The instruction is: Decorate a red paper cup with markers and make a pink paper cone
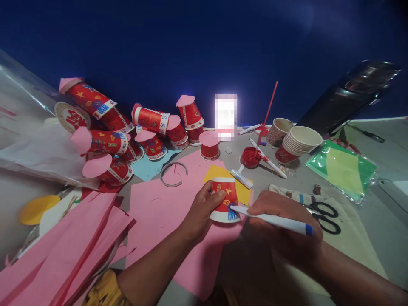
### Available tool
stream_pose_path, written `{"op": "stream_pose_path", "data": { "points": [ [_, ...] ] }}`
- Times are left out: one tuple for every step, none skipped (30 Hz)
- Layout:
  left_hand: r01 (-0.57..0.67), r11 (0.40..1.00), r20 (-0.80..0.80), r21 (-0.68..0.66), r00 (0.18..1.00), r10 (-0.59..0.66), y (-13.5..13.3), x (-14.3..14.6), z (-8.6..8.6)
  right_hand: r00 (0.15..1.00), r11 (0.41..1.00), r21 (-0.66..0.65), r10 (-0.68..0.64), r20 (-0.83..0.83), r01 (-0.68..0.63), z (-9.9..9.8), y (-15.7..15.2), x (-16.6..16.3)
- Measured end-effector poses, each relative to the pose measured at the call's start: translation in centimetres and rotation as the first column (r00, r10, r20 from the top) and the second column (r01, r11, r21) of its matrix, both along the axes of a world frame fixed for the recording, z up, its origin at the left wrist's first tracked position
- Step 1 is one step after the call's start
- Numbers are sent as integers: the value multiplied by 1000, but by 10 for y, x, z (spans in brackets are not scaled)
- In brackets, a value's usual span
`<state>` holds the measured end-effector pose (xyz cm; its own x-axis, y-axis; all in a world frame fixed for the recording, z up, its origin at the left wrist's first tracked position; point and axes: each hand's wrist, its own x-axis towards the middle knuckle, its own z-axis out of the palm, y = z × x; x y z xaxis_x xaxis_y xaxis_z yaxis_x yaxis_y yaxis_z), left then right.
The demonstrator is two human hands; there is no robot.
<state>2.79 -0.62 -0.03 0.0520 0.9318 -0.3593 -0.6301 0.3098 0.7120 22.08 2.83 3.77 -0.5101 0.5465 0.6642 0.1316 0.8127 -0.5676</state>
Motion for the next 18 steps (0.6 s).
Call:
{"op": "stream_pose_path", "data": {
  "points": [
    [-1,1000,-3,4,1000,1,0,0,0,1000,1000,2,5,5,-5,0,0,1],
    [-3,1000,-5,7,1000,3,0,0,0,1000,1000,7,8,3,-8,0,0,1],
    [-4,1000,-6,10,1000,4,0,0,-1,1000,1000,8,5,-2,-5,0,0,1],
    [-3,1000,-8,10,1000,3,0,0,-1,1000,1000,8,-2,-5,2,-1,0,2],
    [-2,1000,-8,8,1000,2,0,0,-1,1000,1000,5,-11,-5,11,-1,0,2],
    [1,1000,-8,6,1000,0,0,0,-1,1000,1000,1,-21,-7,21,-2,0,2],
    [2,1000,-6,4,1000,-2,0,0,-1,1000,1000,-2,-25,-8,25,-2,0,2],
    [3,1000,-5,5,1000,-3,0,0,-1,1000,1000,-5,-22,-8,22,-2,0,2],
    [2,1000,-4,6,1000,-2,0,0,-1,1000,1000,-7,-18,-11,18,-2,0,1],
    [1,1000,-4,5,1000,-1,0,0,-1,1000,1000,-11,-6,-9,5,-1,0,1],
    [-2,1000,-5,3,1000,2,0,0,-1,1000,1000,-16,10,-2,-10,-1,0,1],
    [-3,1000,-7,1,1000,3,0,0,-1,1000,1000,-22,22,5,-22,0,0,1],
    [-5,1000,-9,-1,1000,5,0,0,-2,1000,999,-29,28,10,-28,0,0,1],
    [-6,1000,-9,-1,1000,6,0,0,-2,1000,999,-31,26,5,-26,0,0,0],
    [-7,1000,-8,1,1000,7,0,0,-2,1000,1000,-23,17,-11,-17,0,0,0],
    [-9,1000,-7,5,1000,9,0,0,-2,1000,1000,-13,7,-26,-7,0,0,0],
    [-11,1000,-6,10,1000,11,0,0,-3,999,1000,-1,-3,-41,3,0,0,0],
    [-12,1000,-8,14,1000,12,1,0,-3,999,1000,7,-7,-48,7,0,0,0]
  ]
}}
